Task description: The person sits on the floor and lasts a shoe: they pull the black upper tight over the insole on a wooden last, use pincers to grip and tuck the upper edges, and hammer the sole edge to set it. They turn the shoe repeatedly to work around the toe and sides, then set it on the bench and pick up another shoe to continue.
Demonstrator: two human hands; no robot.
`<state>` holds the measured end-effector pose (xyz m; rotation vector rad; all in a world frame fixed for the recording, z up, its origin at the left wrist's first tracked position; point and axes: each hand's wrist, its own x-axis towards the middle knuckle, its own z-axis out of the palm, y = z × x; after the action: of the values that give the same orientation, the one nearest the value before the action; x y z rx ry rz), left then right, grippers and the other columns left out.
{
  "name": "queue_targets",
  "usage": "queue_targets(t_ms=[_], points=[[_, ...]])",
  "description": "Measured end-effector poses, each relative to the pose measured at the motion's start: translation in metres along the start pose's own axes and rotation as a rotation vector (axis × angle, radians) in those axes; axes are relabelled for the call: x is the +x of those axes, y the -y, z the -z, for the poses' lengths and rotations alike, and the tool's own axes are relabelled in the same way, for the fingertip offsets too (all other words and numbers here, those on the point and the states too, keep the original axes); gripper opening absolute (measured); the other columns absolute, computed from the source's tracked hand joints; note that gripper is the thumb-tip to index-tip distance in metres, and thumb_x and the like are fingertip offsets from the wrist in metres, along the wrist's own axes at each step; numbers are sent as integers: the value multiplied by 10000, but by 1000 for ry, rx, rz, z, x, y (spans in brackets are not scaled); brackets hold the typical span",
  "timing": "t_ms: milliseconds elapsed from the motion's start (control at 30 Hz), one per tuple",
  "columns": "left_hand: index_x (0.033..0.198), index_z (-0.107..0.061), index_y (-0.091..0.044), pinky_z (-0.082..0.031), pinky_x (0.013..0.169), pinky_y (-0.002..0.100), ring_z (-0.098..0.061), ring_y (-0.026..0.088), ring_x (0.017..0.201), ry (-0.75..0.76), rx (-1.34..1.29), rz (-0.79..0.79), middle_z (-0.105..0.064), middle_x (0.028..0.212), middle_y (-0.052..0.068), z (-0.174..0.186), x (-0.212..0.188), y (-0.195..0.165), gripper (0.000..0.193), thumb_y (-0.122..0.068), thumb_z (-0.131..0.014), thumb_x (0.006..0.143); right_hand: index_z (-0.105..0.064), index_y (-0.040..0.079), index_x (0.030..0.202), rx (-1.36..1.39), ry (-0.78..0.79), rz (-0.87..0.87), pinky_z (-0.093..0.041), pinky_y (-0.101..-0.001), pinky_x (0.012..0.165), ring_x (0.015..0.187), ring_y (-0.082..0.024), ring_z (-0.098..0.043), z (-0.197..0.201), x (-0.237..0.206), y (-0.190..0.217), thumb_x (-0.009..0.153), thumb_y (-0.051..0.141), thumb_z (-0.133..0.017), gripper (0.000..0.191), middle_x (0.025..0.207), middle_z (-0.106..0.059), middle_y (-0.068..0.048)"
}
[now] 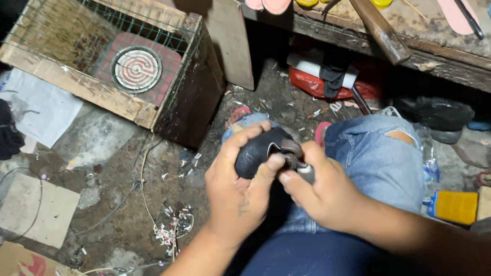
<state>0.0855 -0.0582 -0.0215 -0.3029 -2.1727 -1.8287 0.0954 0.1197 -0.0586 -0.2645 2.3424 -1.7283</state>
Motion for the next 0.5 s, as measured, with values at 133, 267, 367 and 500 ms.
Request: queue_targets(t_ms=[133,267,367,500], points=[[1272,-583,25,-572,1031,340,-736,243,1162,-85,106,-13,-726,1272,168,-11,7,-1,402,-111,-775,946,-489,12,1177,-222,-282,368,-543,-419,677,801,-356,-693,-23,24,-29,972,147,-613,275,911,-665,-203],[1330,-515,42,-533,1010,337,-691,231,1158,63,93,-43,-684,1297,178,2,21,-6,510,-79,-765,902,-517,4,1172,-160,-219,275,-552,-408,701,835,-324,-708,-12,34,-29,948,165,-641,303,930,-685,-187],[1362,-522,18,-548,1012,318,-699,189,1141,141,24,-5,-698,1309,155,19,26,-7,459,-49,-696,942,-576,-13,1175,337,147,-54,-562,-381,689,790,-206,-654,9,34,-7,962,177,-642,293,905,-666,-110],[1348,-538,-9,-557,1009,300,-701,162,1129,79,70,-69,-708,1294,130,27,22,-5,382,-19,-653,985,-629,35,1201,390,405,-288,-535,-319,699,810,-92,-622,25,26,32,907,198,-629,336,1011,-699,18]])
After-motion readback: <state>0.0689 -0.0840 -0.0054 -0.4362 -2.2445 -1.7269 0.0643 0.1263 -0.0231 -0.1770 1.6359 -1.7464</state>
